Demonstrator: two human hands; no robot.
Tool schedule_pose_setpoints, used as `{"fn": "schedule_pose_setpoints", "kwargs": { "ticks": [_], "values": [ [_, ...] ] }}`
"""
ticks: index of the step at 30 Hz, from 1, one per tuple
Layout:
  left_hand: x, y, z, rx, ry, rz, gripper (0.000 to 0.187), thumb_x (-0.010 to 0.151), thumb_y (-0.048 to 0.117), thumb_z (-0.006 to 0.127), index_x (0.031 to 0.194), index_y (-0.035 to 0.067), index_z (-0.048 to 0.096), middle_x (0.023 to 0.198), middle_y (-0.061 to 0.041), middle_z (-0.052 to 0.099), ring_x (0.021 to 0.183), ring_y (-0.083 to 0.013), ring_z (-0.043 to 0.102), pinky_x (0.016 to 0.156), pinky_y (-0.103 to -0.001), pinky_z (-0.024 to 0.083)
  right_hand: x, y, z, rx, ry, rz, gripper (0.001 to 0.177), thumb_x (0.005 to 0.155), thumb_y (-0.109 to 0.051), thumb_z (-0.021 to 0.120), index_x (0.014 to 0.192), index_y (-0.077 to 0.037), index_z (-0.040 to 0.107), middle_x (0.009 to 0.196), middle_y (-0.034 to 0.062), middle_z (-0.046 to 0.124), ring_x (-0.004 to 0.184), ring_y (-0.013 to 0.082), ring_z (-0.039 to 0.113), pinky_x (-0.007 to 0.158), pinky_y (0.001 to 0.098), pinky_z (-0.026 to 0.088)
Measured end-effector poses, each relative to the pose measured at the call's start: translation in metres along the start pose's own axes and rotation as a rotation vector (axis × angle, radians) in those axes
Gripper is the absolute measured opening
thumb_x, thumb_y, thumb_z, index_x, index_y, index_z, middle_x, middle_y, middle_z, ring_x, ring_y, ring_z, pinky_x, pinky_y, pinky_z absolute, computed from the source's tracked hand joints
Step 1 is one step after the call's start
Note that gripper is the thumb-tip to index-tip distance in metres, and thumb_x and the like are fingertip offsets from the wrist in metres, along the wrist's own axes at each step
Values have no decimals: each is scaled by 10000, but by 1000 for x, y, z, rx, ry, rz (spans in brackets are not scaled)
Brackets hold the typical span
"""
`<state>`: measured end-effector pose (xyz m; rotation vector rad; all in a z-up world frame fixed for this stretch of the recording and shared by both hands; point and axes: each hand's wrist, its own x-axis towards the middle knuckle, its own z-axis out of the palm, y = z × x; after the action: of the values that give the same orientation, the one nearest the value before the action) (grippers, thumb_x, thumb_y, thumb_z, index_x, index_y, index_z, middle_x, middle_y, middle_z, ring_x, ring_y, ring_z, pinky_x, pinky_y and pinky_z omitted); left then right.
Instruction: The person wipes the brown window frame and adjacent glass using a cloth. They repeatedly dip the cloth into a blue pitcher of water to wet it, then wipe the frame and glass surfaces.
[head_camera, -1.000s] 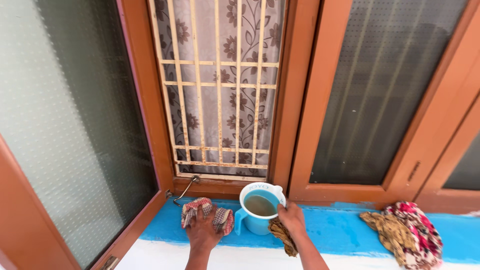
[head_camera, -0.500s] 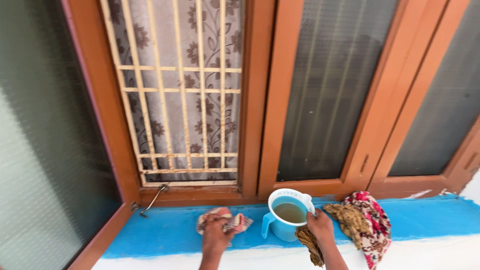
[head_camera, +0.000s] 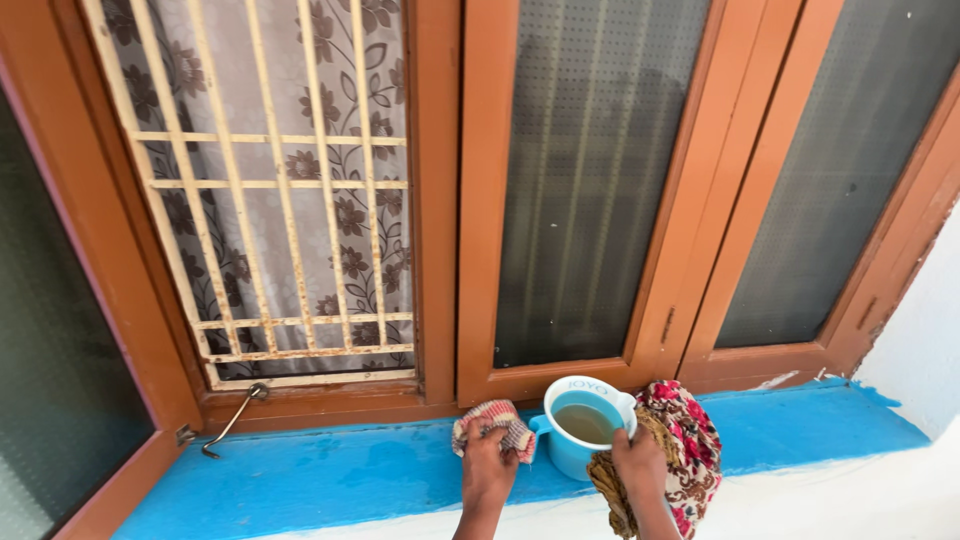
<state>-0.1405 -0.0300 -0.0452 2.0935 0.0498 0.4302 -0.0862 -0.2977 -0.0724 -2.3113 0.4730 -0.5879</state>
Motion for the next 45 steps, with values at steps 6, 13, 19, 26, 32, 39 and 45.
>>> {"fn": "schedule_pose_setpoints", "kwargs": {
  "ticks": [6, 13, 19, 26, 32, 39, 45],
  "values": [
    [2, -21, 17, 211, -48, 72, 495, 793, 24, 718, 1272, 86, 612, 1401, -141, 508, 1227, -357, 575, 999, -436, 519, -35, -39, -54, -123, -7, -5, 726, 925, -584, 568, 1357, -6, 486, 953, 292, 742, 948, 464, 729, 863, 535, 575],
    [-9, 15, -33, 237, -38, 46, 561, 772, 42, 736, 1302, 178, 610, 1369, -68, 557, 1237, -321, 582, 1009, -416, 514, -74, -90, -116, -166, 131, -123, 505, 953, -520, 554, 1228, -97, 574, 821, 199, 769, 834, 403, 754, 763, 514, 581],
    [-27, 43, -107, 143, 136, 129, 416, 794, 49, 727, 1188, 178, 685, 1222, -61, 656, 1165, -321, 621, 943, -427, 543, -115, -158, -119, 51, 58, -329, 310, 929, -436, 623, 1018, -143, 668, 771, 144, 764, 749, 372, 738, 675, 498, 563],
    [-68, 41, -219, 146, 229, 103, 351, 812, 51, 724, 1124, 212, 731, 1160, -7, 694, 1098, -258, 655, 869, -396, 573, -196, -226, -62, 198, -189, -434, 199, 905, -311, 639, 974, -131, 689, 779, 136, 769, 711, 349, 749, 656, 461, 581],
    [-105, 22, -313, 240, 181, -37, 315, 874, 77, 697, 1148, 230, 728, 1123, 34, 713, 991, -186, 675, 891, -353, 567, -270, -279, -21, 211, -308, -475, 263, 919, -353, 660, 912, -101, 733, 743, 144, 760, 671, 323, 744, 658, 440, 564],
    [-151, -29, -401, 331, 390, 167, 315, 791, 18, 719, 1073, 151, 755, 1096, -17, 727, 1077, -240, 649, 928, -396, 531, -375, -343, 6, 173, -526, -466, 252, 930, -330, 643, 961, -110, 762, 673, 157, 738, 592, 291, 715, 621, 423, 544],
    [-182, -45, -464, 480, 479, 318, 299, 766, -21, 699, 1021, 119, 770, 1085, -38, 729, 1080, -263, 646, 933, -425, 517, -440, -372, 44, 288, -597, -567, 234, 909, -288, 663, 936, -80, 766, 688, 152, 737, 593, 281, 717, 624, 418, 552]
  ]
}}
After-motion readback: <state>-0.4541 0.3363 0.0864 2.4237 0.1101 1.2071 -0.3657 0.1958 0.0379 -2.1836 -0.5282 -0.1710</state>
